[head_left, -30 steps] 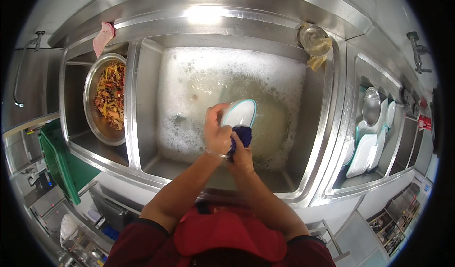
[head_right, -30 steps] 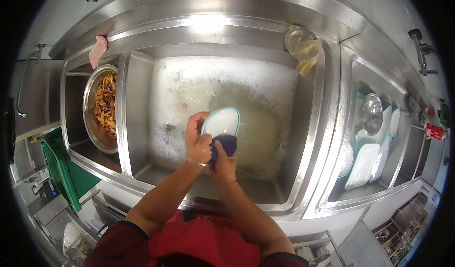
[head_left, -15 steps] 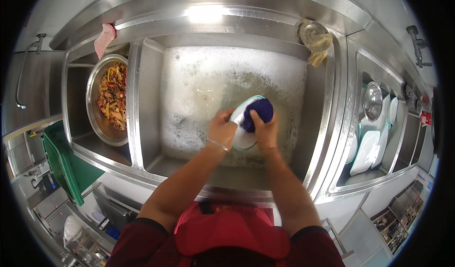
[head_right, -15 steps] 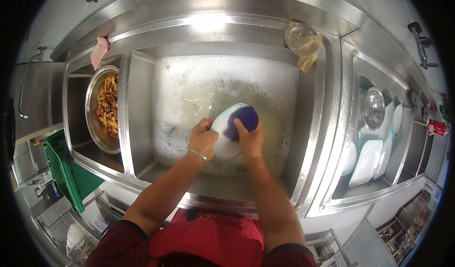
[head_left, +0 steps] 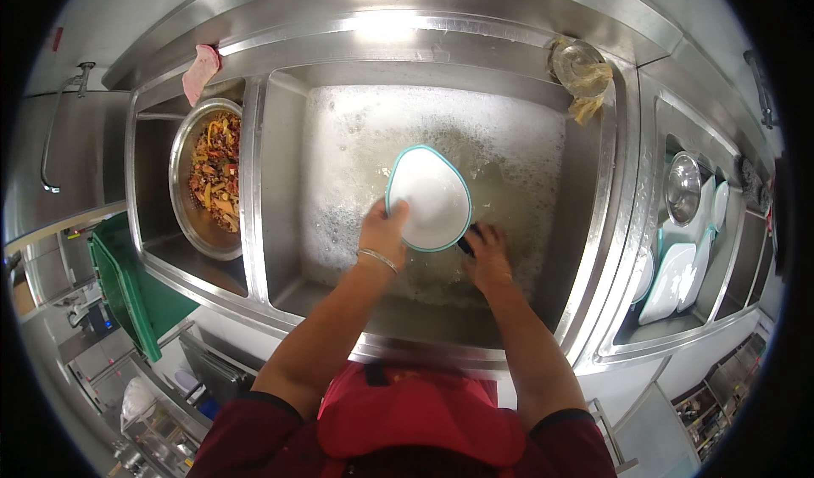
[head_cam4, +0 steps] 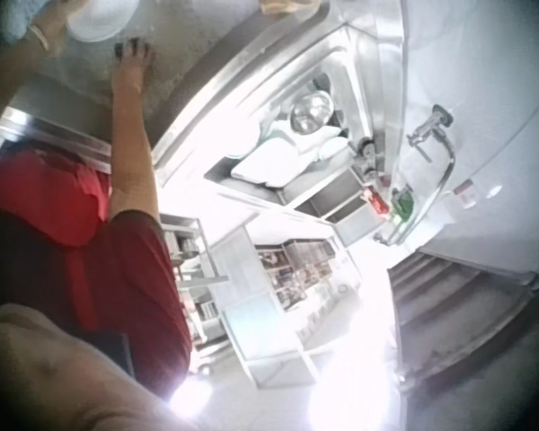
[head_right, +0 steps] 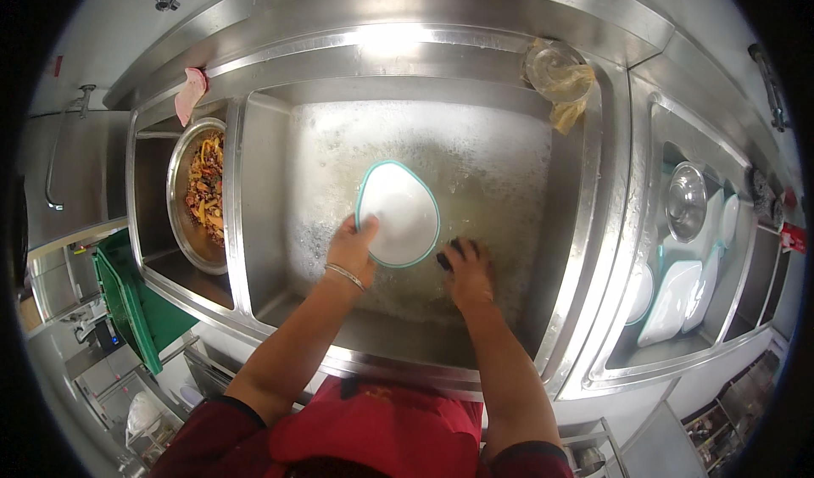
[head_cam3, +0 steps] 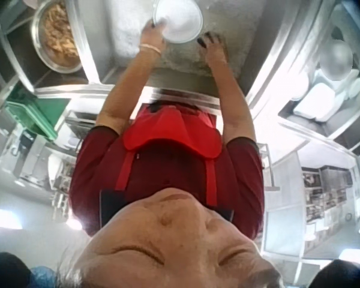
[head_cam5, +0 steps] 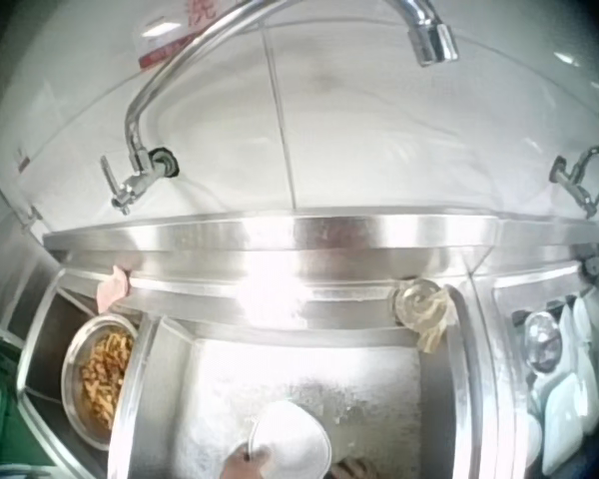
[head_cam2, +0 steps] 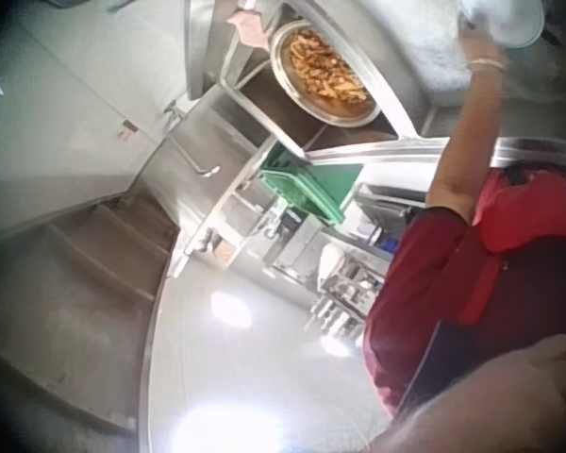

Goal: The person washes dishes by hand in a commercial sink, scrubbing bowls and plates with a cloth in soapy water.

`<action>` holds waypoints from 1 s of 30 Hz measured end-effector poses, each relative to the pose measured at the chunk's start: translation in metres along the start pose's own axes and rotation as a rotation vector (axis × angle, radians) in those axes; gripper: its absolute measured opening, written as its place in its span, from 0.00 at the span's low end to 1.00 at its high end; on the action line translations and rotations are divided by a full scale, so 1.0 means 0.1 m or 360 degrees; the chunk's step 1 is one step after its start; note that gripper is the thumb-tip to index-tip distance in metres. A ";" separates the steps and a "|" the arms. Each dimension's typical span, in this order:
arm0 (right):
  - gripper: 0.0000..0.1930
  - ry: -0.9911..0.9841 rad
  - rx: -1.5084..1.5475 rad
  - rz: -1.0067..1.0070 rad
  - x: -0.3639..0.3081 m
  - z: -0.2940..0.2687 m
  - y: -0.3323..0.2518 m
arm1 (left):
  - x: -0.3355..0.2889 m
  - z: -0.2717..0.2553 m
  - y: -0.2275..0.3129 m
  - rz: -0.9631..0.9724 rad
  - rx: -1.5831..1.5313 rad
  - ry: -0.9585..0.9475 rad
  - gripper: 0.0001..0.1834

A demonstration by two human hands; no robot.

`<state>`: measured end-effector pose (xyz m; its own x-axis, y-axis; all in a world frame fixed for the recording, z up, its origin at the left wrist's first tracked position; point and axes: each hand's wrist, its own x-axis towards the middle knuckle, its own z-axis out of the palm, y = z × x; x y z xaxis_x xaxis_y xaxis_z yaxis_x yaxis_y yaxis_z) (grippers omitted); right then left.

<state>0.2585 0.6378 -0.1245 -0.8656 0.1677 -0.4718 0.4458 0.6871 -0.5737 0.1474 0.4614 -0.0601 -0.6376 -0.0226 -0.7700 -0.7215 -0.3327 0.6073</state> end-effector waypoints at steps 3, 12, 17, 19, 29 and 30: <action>0.20 -0.0398 0.0709 0.0612 0.15 0.34 0.38 | -0.10 0.08 -0.10 -0.0432 -0.0140 -0.0030 0.11; 0.21 0.0467 0.1228 -0.0486 -0.46 -0.60 -0.77 | 0.01 0.09 -0.60 -0.0953 -0.0605 -0.0304 0.11; 0.21 0.0974 0.1001 -0.0472 -0.29 -0.55 -0.96 | -0.27 0.18 -0.52 -0.1275 -0.0652 -0.0551 0.12; 0.20 0.0644 0.1598 -0.0017 -0.04 -0.70 -0.89 | -0.40 0.17 -0.42 -0.1386 -0.0670 -0.0616 0.13; 0.20 0.0048 0.2683 0.0563 0.00 -0.57 -0.41 | -0.60 0.08 -0.18 -0.1203 -0.0494 -0.1166 0.23; 0.20 0.0023 0.2595 0.0503 0.05 -0.62 -0.36 | -0.72 0.20 -0.01 -0.1055 -0.0483 -0.1039 0.21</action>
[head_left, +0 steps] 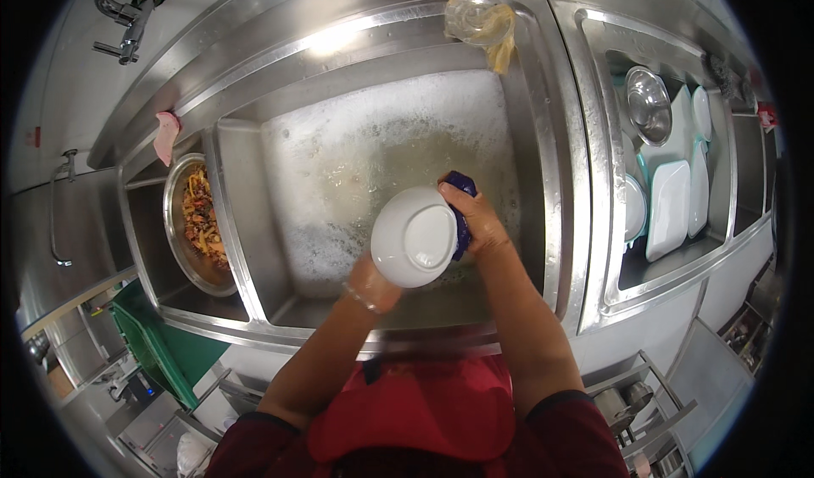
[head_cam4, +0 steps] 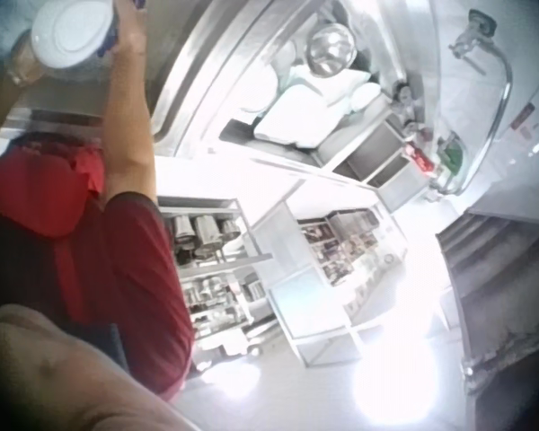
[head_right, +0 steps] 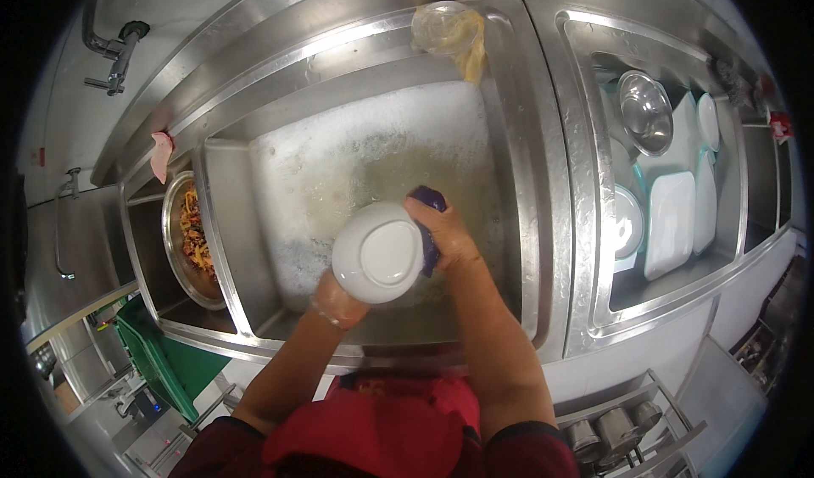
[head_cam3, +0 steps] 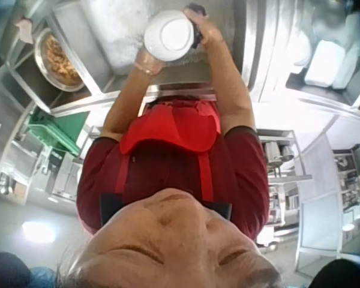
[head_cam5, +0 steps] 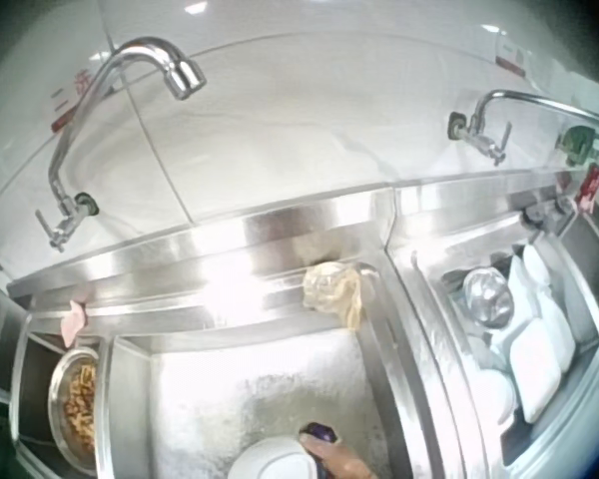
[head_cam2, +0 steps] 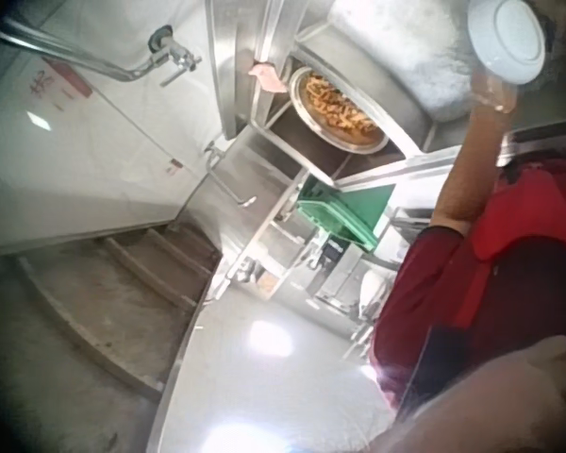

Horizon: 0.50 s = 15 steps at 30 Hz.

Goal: The person washes dishes by hand in a commercial sink, scrubbing bowls and plates with a cloth in soapy water.

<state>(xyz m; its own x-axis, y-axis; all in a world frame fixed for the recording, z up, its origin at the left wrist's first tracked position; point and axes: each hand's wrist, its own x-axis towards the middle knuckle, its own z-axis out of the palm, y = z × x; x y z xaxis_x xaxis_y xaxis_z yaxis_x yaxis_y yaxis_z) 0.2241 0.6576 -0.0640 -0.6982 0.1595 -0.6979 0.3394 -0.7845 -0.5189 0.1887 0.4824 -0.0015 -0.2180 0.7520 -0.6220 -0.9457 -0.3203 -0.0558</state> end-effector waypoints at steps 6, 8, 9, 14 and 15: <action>0.22 -0.0048 -0.0874 -0.0529 0.04 0.21 -0.16 | 0.00 -0.02 0.05 0.0628 0.0400 0.0172 0.12; 0.22 -0.0169 -0.1105 -0.1044 -0.20 0.32 -0.04 | 0.04 -0.08 0.03 0.0796 0.0405 0.0130 0.11; 0.21 -0.0193 -0.1397 -0.1245 -0.38 0.35 0.04 | 0.04 -0.02 0.03 0.0835 0.0333 0.0151 0.11; 0.19 -0.0037 -0.1890 -0.1410 -0.80 0.58 0.26 | -0.02 -0.20 -0.10 0.0894 0.0641 0.0306 0.15; 0.18 -0.0059 -0.1902 -0.1450 -0.73 0.59 0.22 | -0.03 -0.21 -0.12 0.0896 0.0701 0.0322 0.15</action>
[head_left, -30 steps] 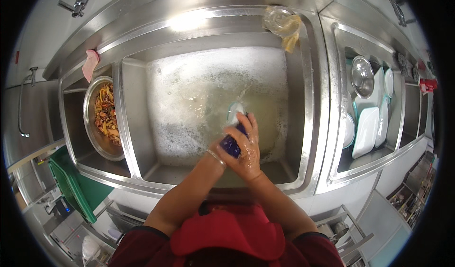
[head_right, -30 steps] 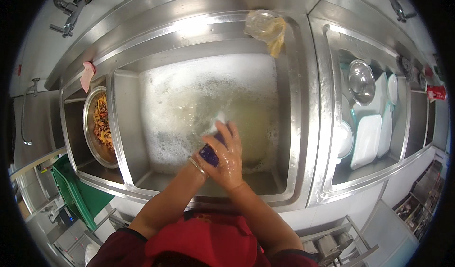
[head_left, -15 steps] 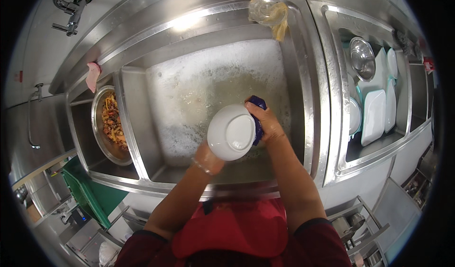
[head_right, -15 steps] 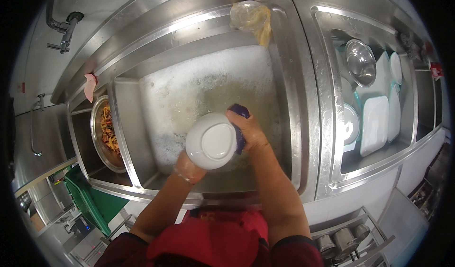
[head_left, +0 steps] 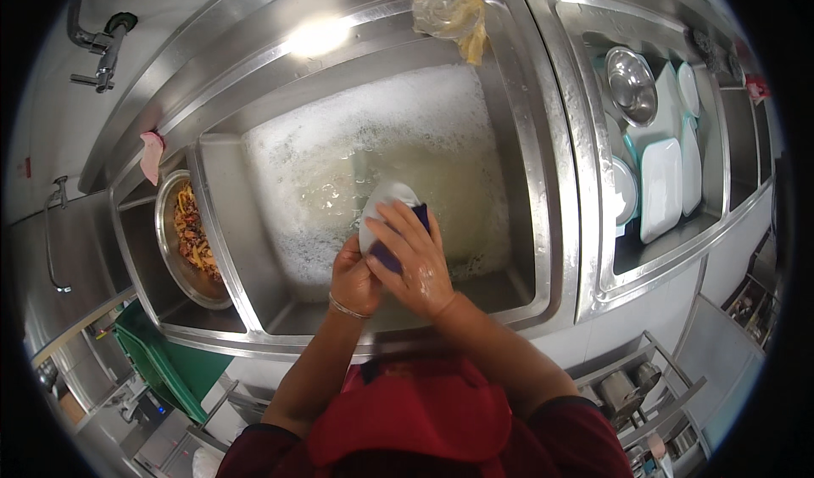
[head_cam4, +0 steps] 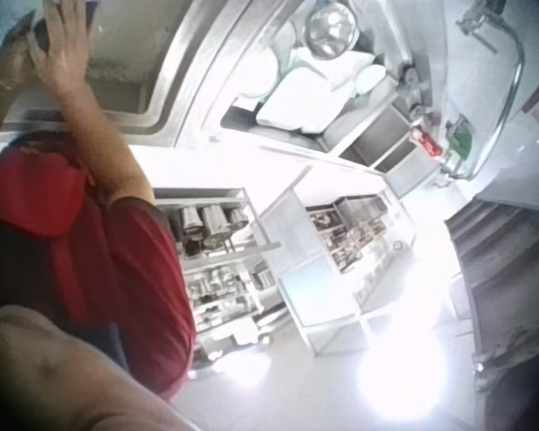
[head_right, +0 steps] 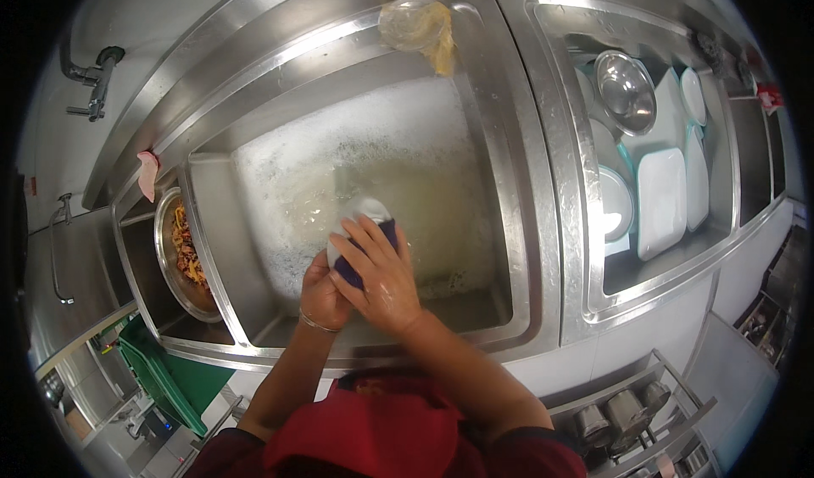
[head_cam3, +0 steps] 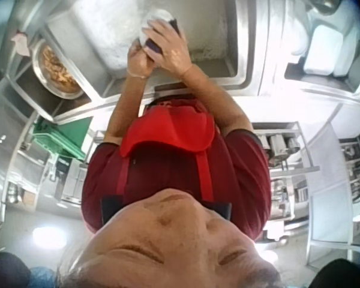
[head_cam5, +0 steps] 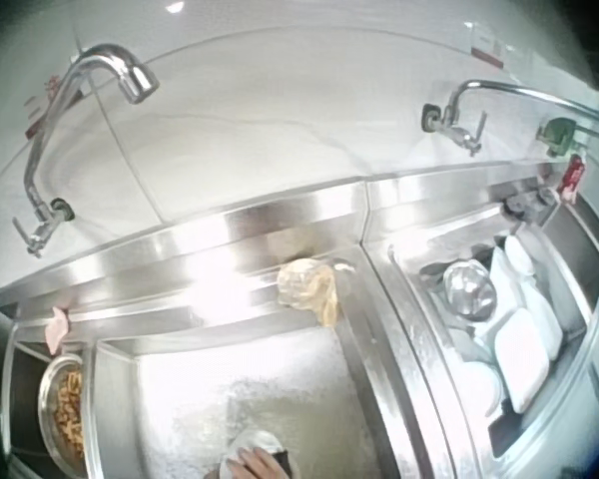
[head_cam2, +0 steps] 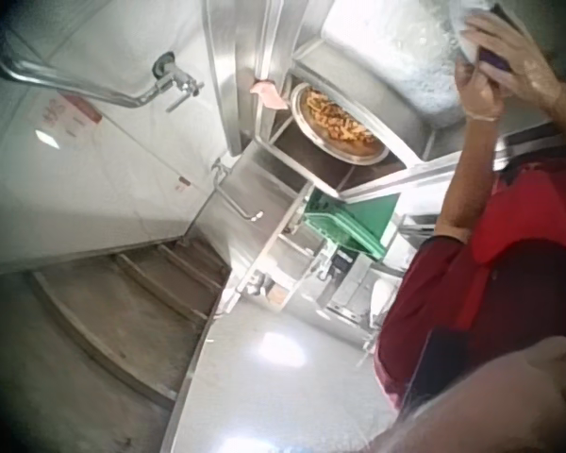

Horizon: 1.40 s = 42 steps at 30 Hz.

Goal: The person washes dishes by hand in a commercial sink, scrubbing bowls and plates with a cloth in soapy water.

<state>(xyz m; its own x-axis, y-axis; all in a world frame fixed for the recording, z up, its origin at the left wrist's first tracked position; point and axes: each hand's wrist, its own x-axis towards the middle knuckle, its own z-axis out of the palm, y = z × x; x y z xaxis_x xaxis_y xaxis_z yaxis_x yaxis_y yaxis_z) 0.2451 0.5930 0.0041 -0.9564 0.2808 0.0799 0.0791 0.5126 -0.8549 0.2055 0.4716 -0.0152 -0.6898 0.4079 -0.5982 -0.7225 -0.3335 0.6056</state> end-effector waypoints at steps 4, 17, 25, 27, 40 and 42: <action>0.20 0.0078 0.0347 0.0327 0.41 0.06 0.31 | 0.03 -0.03 0.18 0.0033 0.0423 -0.0232 0.15; 0.33 0.0478 0.0918 0.1086 -0.22 0.37 0.04 | 0.14 0.06 0.04 0.0206 -0.0285 0.0192 0.14; 0.26 -0.0478 0.0187 0.0753 -0.58 0.24 0.45 | 0.10 0.33 0.35 0.0111 -0.0610 -0.0221 0.15; 0.24 -0.0344 0.0624 0.0956 -0.42 -0.15 0.37 | 0.05 0.50 0.41 0.0265 -0.0220 -0.0226 0.15; 0.21 0.0687 0.1159 0.0939 -0.53 -2.05 0.31 | -0.13 1.86 0.07 0.1698 0.2381 -0.1617 0.16; 0.19 0.1131 0.1276 0.0978 -0.57 -2.22 0.49 | -0.07 1.79 0.04 0.1550 0.2169 -0.1286 0.18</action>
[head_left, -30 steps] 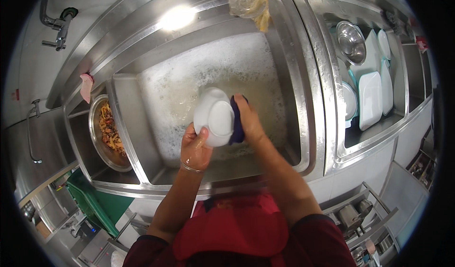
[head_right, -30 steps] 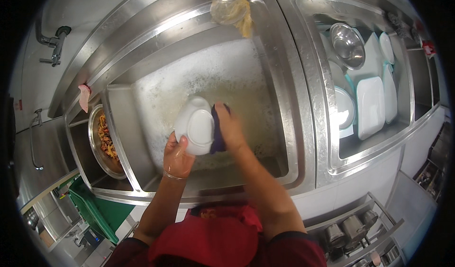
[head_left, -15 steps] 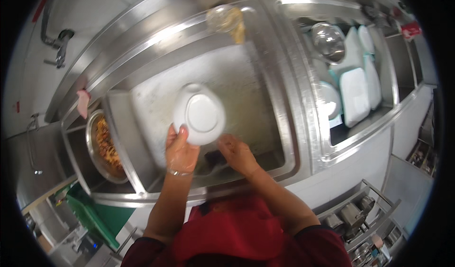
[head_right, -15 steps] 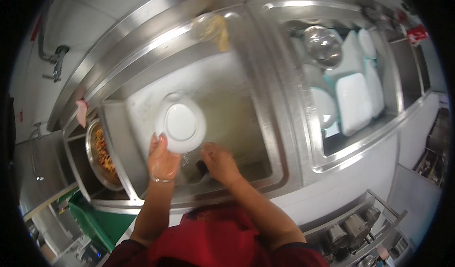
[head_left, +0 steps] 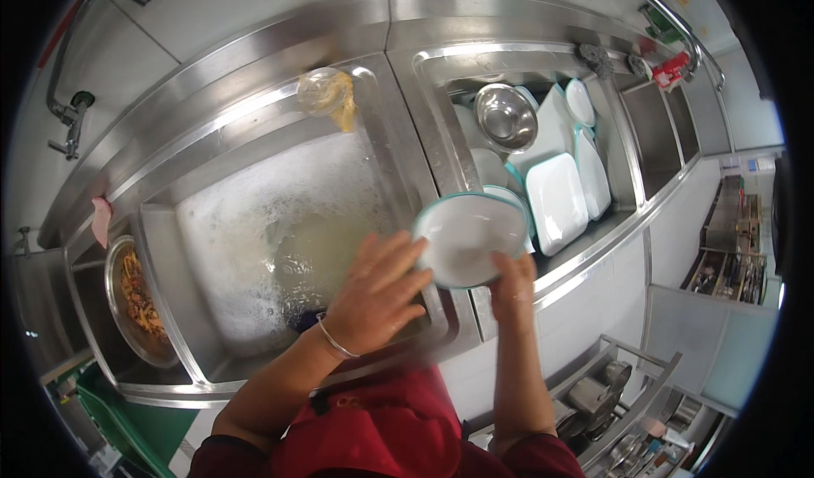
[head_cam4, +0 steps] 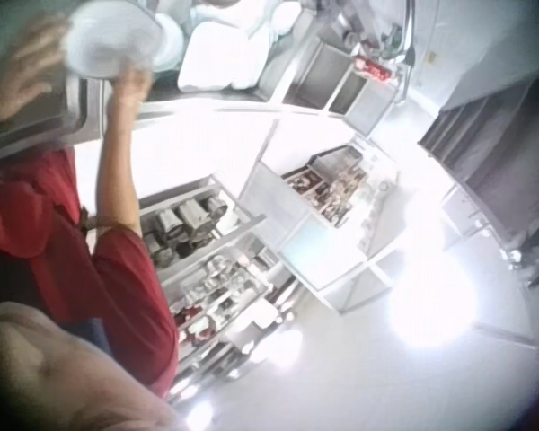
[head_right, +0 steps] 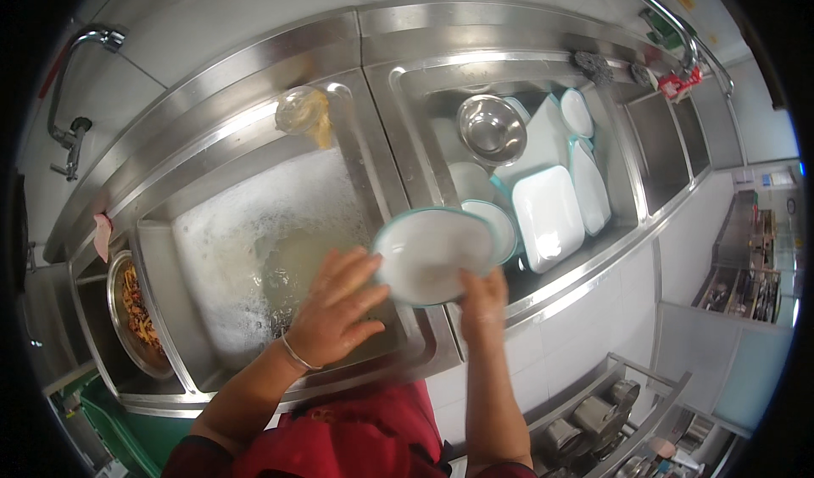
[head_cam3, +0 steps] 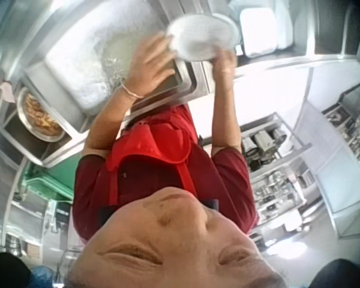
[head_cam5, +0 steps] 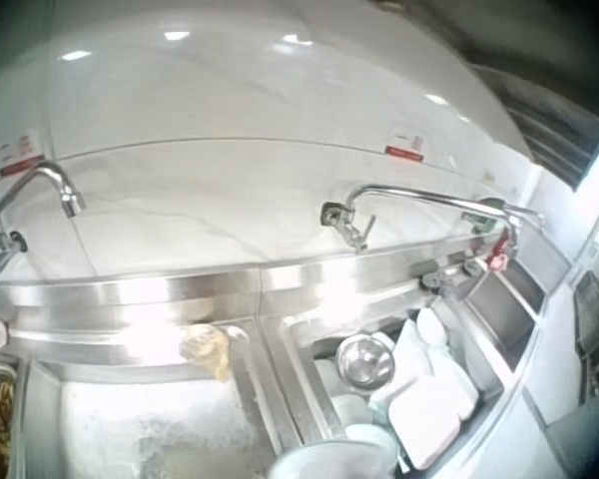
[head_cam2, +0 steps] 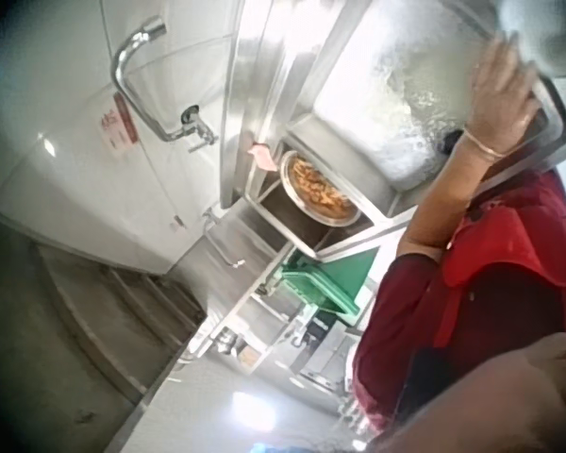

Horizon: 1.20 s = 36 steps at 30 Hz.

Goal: The person washes dishes by hand in a commercial sink, scrubbing bowls and plates with a cloth in soapy water.

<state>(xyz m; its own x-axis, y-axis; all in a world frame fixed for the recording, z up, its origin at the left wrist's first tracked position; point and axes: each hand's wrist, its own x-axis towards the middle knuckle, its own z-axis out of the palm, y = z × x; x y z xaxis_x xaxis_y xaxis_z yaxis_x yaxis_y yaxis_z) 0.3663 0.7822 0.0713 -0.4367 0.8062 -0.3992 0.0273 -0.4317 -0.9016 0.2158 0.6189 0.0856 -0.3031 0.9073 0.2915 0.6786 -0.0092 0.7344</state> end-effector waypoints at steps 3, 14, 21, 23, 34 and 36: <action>0.13 0.0427 0.0153 -0.0115 0.43 -0.64 0.14 | -0.40 0.02 -0.43 -0.0571 -0.0182 0.0372 0.20; 0.15 -0.0101 -0.2427 -0.0825 1.38 -1.65 0.42 | -2.54 -0.12 -2.30 -0.2636 0.0337 0.1258 0.30; 0.14 0.0201 -0.1754 -0.0636 1.37 -1.49 0.20 | -2.57 -0.19 -2.58 -0.3092 0.0177 0.1917 0.26; 0.14 0.0516 -0.1117 -0.0808 0.90 -0.64 0.07 | -2.51 -0.20 -2.59 -0.3238 0.0069 0.2130 0.27; 0.29 -0.2405 -0.2171 -0.0455 -0.30 1.36 2.08 | -2.72 -0.18 -2.37 -0.2607 -0.1381 0.2808 0.27; 0.29 -0.2561 -0.2169 -0.0170 -0.31 1.26 2.49 | -2.50 -0.36 -2.04 -0.2439 -0.1728 0.2822 0.25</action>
<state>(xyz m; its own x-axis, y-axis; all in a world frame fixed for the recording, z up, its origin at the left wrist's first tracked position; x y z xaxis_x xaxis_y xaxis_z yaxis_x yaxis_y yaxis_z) 0.2734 0.5983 -0.1201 -0.6638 -0.4933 -0.5621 0.1107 0.6785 -0.7262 0.1290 0.3791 -0.1152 -0.3523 -0.4244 -0.8341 -0.5709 -0.6088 0.5509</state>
